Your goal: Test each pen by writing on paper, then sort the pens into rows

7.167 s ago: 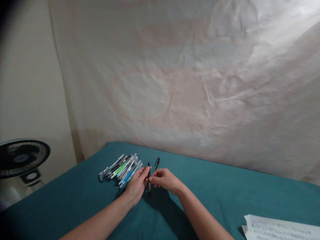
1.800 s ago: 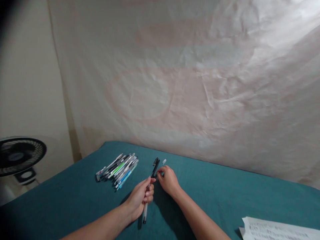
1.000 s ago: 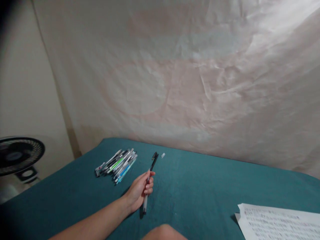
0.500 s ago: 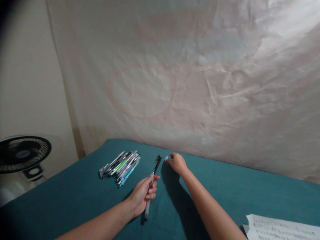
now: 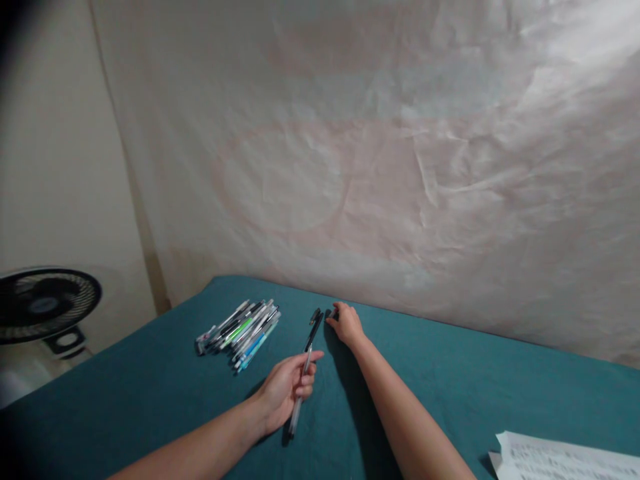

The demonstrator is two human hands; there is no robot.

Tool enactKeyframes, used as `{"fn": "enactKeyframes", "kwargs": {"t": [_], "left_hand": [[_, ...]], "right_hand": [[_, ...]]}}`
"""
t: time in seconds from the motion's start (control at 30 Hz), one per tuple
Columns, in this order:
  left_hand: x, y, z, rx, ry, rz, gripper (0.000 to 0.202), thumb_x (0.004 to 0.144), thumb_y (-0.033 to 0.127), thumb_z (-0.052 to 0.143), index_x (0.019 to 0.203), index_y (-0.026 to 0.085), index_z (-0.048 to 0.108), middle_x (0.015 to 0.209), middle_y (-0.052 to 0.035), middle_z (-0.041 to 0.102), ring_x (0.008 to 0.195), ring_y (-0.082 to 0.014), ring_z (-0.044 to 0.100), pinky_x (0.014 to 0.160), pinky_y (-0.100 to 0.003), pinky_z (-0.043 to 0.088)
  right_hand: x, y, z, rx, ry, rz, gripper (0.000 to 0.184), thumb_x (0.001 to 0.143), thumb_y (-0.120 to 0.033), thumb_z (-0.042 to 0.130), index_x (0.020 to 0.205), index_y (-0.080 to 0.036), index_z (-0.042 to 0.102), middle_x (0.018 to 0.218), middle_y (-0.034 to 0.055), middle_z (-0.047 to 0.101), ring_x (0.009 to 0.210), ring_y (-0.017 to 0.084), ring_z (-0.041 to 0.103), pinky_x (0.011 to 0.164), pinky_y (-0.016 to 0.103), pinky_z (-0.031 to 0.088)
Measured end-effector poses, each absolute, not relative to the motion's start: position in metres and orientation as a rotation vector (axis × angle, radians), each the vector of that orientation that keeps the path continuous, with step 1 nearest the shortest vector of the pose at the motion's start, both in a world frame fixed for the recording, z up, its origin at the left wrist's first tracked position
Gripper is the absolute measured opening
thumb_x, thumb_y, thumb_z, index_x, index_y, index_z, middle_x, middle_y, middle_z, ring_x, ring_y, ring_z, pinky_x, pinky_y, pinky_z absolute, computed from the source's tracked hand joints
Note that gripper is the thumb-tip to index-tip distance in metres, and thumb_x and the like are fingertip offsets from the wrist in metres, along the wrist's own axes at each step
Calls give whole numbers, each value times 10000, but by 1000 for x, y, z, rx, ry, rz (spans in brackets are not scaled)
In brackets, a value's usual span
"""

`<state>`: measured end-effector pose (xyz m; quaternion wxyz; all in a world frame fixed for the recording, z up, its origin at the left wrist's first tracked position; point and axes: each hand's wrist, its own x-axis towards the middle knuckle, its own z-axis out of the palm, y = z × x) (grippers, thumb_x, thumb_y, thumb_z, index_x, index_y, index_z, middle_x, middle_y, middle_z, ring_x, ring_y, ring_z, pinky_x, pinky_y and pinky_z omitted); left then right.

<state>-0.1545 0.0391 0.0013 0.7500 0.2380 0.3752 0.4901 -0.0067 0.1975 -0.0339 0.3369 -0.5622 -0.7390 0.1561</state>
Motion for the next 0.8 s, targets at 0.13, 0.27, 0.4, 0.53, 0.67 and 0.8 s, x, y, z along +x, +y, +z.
{"fn": "enactKeyframes", "kwargs": {"t": [0.13, 0.27, 0.4, 0.53, 0.67, 0.8], "left_hand": [[-153, 38, 2, 527, 824, 1071, 253, 749, 195, 520, 970, 69, 517, 626, -3, 461, 451, -34, 382, 384, -149, 218], [-152, 37, 4, 545, 823, 1074, 228, 775, 168, 488, 987, 86, 509, 645, -16, 485, 476, -47, 416, 404, -151, 254], [-152, 37, 3, 597, 796, 1078, 174, 788, 177, 491, 951, 115, 496, 667, -22, 514, 484, -44, 422, 413, -143, 263], [-152, 36, 0, 620, 775, 1103, 119, 799, 207, 490, 886, 127, 472, 705, -35, 542, 492, -36, 421, 422, -129, 271], [-151, 35, -1, 632, 773, 1125, 117, 808, 221, 485, 873, 124, 470, 710, -34, 537, 495, -31, 416, 424, -122, 277], [-150, 35, -2, 667, 757, 1122, 127, 811, 229, 484, 874, 119, 489, 706, -21, 516, 496, -24, 415, 420, -117, 279]], "right_hand": [[-6, 198, -33, -1437, -1915, 453, 466, 628, -240, 651, 1077, -170, 547, 1001, 80, 611, 924, 218, 554, 829, 305, 381], [-6, 196, -30, -1407, -1876, 521, 463, 606, -222, 666, 1055, -174, 562, 1000, 74, 614, 906, 210, 562, 824, 305, 386], [-6, 187, -22, -1375, -1783, 598, 476, 600, -244, 671, 1050, -140, 555, 1037, 109, 590, 881, 213, 560, 800, 317, 397], [-8, 160, -11, -1337, -1673, 756, 339, 716, -365, 556, 962, -133, 567, 932, 103, 615, 803, 184, 572, 699, 289, 436], [-14, 115, -3, -1279, -1630, 1026, 384, 783, -485, 420, 842, -138, 574, 763, 72, 632, 627, 137, 576, 518, 232, 434], [-21, 76, 2, -1077, -1464, 1439, 385, 746, -522, 478, 736, -144, 552, 597, 4, 563, 513, 88, 498, 504, 205, 378]]}}
